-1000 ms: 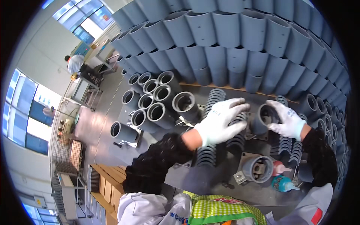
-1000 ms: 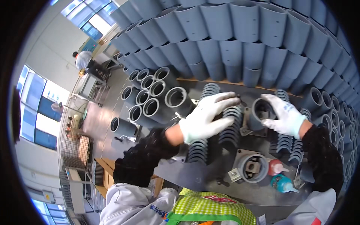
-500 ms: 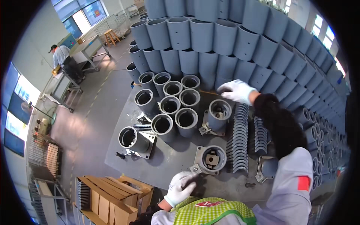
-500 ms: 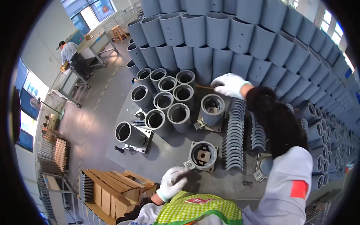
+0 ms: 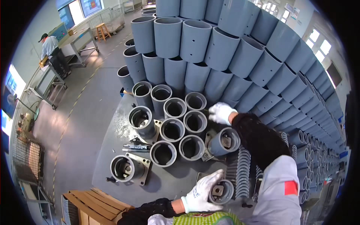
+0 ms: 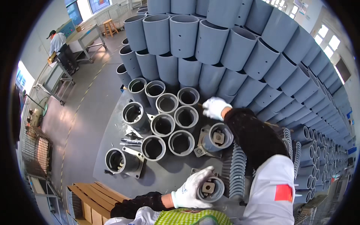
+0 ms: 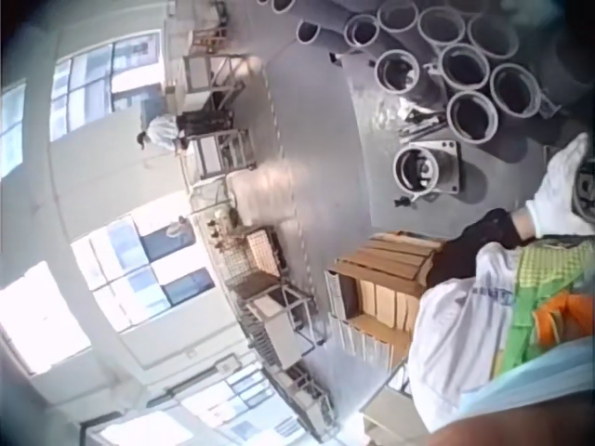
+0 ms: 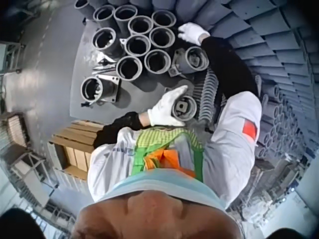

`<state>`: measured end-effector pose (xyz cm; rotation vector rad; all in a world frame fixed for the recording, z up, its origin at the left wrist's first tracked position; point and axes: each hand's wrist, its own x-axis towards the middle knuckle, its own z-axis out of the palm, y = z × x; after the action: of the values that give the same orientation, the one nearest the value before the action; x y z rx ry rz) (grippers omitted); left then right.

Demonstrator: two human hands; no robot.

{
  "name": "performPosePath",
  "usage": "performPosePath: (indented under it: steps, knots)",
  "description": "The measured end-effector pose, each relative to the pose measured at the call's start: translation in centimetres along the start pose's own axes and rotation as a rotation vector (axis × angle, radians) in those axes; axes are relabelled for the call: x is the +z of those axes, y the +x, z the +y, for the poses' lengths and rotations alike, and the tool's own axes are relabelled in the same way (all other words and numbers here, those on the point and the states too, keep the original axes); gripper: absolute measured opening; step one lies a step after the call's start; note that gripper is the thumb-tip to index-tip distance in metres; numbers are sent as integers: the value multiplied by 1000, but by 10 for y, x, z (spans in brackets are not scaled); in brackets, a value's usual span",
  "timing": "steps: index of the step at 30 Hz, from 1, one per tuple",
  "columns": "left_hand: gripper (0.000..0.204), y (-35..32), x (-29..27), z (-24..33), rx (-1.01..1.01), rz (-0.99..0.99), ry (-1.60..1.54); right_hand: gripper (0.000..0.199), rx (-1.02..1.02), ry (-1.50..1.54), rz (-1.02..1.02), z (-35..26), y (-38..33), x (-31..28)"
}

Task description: Apply sealant from two different squeeze bottles to grey cylindrical industrial components and organize them on a workbench.

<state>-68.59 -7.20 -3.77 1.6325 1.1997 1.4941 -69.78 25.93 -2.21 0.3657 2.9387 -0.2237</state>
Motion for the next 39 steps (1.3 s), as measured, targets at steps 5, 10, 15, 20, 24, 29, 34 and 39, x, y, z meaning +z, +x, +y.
performPosePath:
  steps: [5, 10, 15, 20, 24, 29, 34, 39]
  knots:
    - [98, 16, -7, -10, -87, -213, -87, 42, 258, 497, -129, -19, -64, -64]
    - [95, 18, -10, -17, -30, -135, -81, 52, 580, 894, -343, -30, -112, -73]
    - [88, 17, -6, -18, 8, -114, -100, 20, 876, 1541, -370, -57, -124, -37]
    - [87, 16, -8, -15, 11, -91, -92, 16, 890, 1362, -222, -60, -142, -38]
    - [82, 24, -7, -11, -75, -164, -141, 17, 909, 1334, -81, -79, -166, -91]
    - [84, 15, -7, -16, -18, -101, 29, 18, 781, 1557, 195, -100, -224, -122]
    - [91, 13, 0, -17, -2, -104, -52, 37, 790, 1690, 756, -120, -329, -59]
    - [107, 37, -21, 35, 98, -157, -342, 20, 932, 1886, 951, -158, -373, -10]
